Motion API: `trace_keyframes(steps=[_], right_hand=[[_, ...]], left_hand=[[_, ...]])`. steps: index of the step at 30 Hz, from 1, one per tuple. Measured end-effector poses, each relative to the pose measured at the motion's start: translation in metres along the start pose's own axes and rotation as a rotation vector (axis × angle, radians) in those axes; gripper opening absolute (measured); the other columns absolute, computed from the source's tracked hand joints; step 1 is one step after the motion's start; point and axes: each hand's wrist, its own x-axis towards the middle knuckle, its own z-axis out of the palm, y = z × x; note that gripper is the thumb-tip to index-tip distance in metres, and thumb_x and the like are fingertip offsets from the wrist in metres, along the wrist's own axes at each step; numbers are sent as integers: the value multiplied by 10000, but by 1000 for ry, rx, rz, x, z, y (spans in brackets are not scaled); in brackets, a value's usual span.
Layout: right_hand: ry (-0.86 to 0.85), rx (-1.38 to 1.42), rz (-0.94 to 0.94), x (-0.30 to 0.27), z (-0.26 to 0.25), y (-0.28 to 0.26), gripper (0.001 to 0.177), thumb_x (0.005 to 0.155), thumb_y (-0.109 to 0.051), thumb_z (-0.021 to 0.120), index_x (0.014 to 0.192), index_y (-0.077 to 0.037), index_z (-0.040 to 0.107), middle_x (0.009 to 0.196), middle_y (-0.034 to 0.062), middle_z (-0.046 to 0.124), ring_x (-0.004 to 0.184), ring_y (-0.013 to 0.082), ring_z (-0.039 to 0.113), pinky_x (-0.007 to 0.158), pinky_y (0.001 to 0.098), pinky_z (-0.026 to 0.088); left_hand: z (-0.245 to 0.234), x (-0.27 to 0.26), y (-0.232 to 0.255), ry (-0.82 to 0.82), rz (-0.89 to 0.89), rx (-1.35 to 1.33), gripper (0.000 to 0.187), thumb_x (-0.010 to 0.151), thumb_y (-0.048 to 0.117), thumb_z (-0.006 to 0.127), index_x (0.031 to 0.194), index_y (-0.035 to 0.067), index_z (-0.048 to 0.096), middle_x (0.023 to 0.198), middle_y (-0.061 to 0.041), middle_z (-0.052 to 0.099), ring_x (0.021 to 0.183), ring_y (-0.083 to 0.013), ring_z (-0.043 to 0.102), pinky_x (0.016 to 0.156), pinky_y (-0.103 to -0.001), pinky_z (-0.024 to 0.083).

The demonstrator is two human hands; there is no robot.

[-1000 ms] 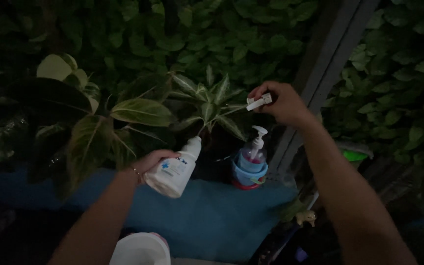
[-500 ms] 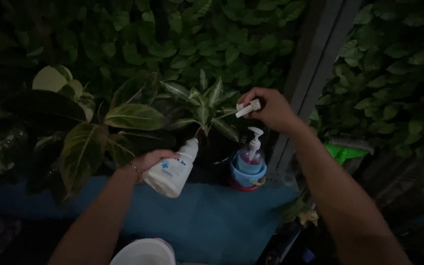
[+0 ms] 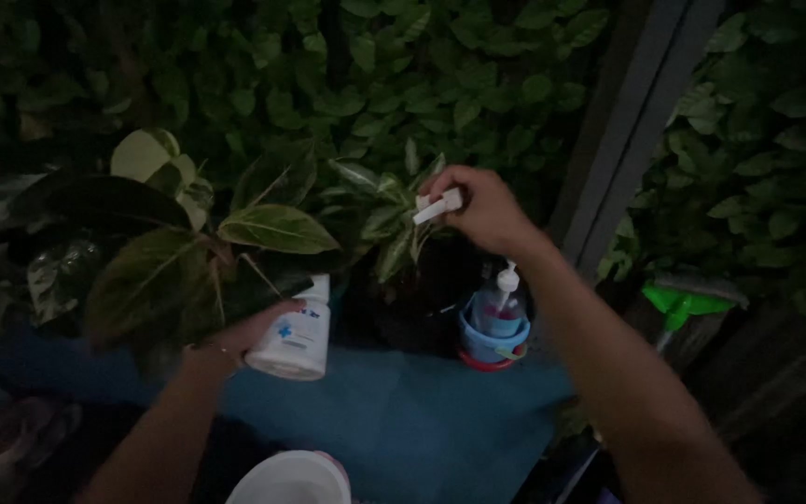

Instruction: Water several indoor and outdoor potted plants using a spray bottle.

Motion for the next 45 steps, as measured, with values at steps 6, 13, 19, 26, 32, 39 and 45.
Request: trace_keyframes(steps=[6, 13, 19, 26, 32, 39, 45], right_hand=[[-23, -46, 78, 21, 53, 0, 258, 843, 111, 710, 987, -92, 644, 1232, 95, 706, 1184, 289, 696, 870, 460, 623], [-32, -4, 66, 28, 70, 1, 240, 860, 77, 726, 995, -105, 648, 1207, 96, 697, 1145, 284, 702, 855, 464, 578], [-41, -36, 71, 28, 71, 16, 297, 819, 109, 722, 1003, -101, 621, 1258, 104, 677, 1194, 281, 679, 897, 466, 574], [-30, 56, 139, 22, 69, 10, 276, 826, 115, 717, 993, -78, 611, 1246, 106, 681, 1172, 273, 695, 895, 442, 584], [-16, 150, 96, 15, 61, 34, 264, 840, 127, 684, 1013, -65, 629, 1234, 121, 695, 1149, 288, 715, 897, 452, 636], [-18, 1, 199, -6, 4, 0, 227, 866, 44, 744, 1047, -70, 670, 1208, 114, 717, 1148, 278, 714, 925, 463, 577], [-64, 16, 339, -45, -48, -53, 230, 860, 27, 745, 1039, -100, 677, 1247, 113, 726, 1209, 285, 699, 947, 480, 561]], left_hand=[[-28, -12, -2, -94, -392, -254, 798, 851, 506, 736, 1511, 90, 568, 1327, -202, 708, 1051, -337, 713, 819, -485, 605], [-47, 6, -22, -212, -311, -370, 614, 904, 244, 636, 1508, 190, 542, 1369, -175, 646, 1069, -297, 731, 871, -448, 634], [-57, 19, -33, -265, -273, -436, 605, 938, 386, 649, 1495, 154, 594, 1368, -174, 672, 1047, -269, 706, 853, -393, 620], [-48, 38, -36, -141, -328, -201, 845, 818, 504, 789, 1490, 43, 564, 1386, -211, 680, 1143, -325, 690, 932, -458, 593], [-20, -14, -12, 7, 16, 278, 1018, 702, 464, 885, 1551, 173, 404, 1527, -114, 510, 1388, -328, 489, 1119, -495, 451], [-2, 19, -122, -135, 226, 404, 1114, 697, 587, 827, 1615, 194, 333, 1617, -84, 393, 1485, -331, 372, 1174, -484, 395], [29, -9, -126, -273, -12, 431, 1028, 812, 598, 803, 1602, 172, 303, 1592, -113, 413, 1455, -344, 409, 1168, -489, 392]])
